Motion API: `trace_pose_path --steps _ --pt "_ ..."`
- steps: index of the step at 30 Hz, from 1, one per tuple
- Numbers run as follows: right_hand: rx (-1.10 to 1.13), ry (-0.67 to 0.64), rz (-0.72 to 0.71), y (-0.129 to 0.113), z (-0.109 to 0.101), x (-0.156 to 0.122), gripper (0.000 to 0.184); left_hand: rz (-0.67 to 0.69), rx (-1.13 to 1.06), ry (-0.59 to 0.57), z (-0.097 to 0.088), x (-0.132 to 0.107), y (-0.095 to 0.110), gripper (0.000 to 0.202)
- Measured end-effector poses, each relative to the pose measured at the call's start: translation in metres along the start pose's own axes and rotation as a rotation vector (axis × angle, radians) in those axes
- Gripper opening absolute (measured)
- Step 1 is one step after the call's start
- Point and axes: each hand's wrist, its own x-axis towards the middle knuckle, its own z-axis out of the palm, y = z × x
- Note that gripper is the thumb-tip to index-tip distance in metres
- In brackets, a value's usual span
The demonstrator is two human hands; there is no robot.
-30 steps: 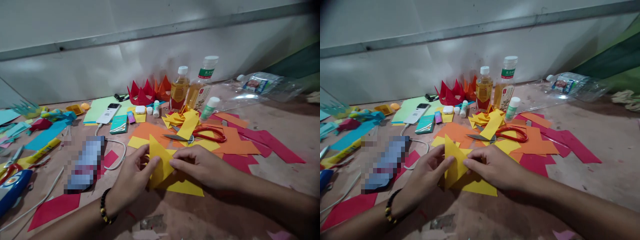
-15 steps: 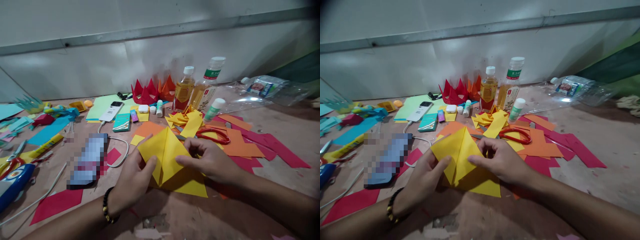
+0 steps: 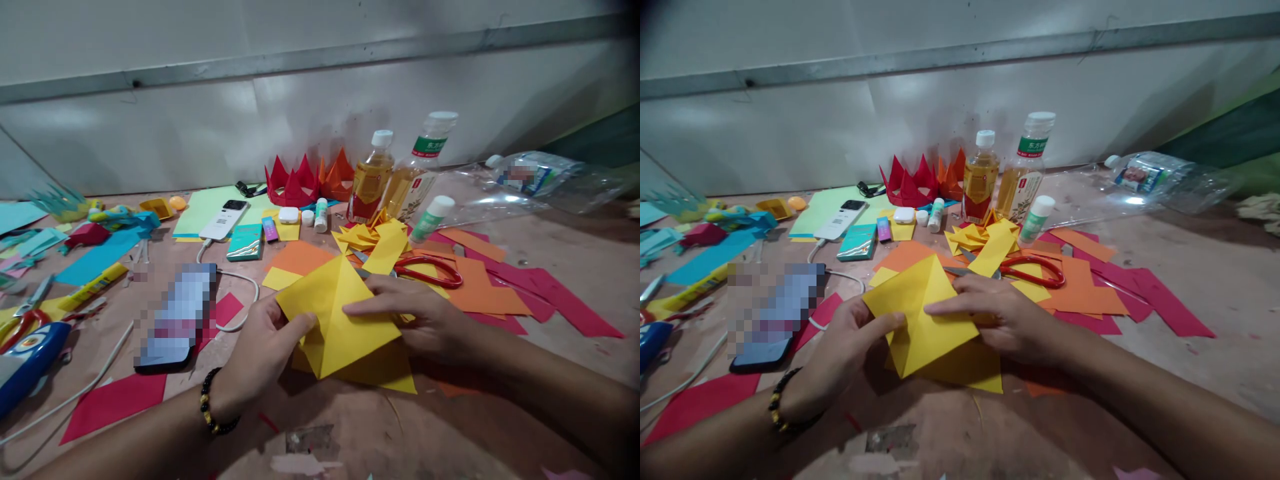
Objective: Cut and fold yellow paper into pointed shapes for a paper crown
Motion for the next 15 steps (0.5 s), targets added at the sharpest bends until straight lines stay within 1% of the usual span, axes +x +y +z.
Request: trace_pose_path --steps 1,3,4,5,7,10,12,13,15 --pt "0.023 -0.021 0.013 0.001 -0.001 0.001 0.028 0.001 0.000 -0.012 0.000 -0.001 0.001 0.024" --pt "0.068 -0.017 0.053 0.000 -0.001 0.004 0.013 0.002 0.010 -0.029 0.000 -0.003 0.003 0.029" --pt "0.095 0.001 0.088 -0.002 -0.001 0.005 0.014 0.001 0.014 -0.032 0.000 -0.005 0.005 0.031" --pt "0.124 0.026 0.131 -0.004 0.000 0.005 0.019 -0.002 0.034 -0.040 0.000 -0.006 0.007 0.032" --pt "0.189 0.074 0.226 -0.009 0.003 0.005 0.030 0.000 0.153 -0.077 0.000 -0.010 0.013 0.029" --pt "0.274 0.127 0.346 -0.016 0.012 0.003 0.037 0.028 0.337 -0.207 0.001 -0.015 0.018 0.026" --pt "0.305 0.169 0.417 -0.021 0.017 0.002 0.046 0.059 0.334 -0.257 0.001 -0.016 0.018 0.032" --pt "0.325 0.187 0.452 -0.024 0.019 0.002 0.053 0.062 0.318 -0.257 0.002 -0.015 0.016 0.034" --pt "0.383 0.210 0.513 -0.029 0.024 0.003 0.067 0.040 0.327 -0.217 0.003 -0.013 0.012 0.036"
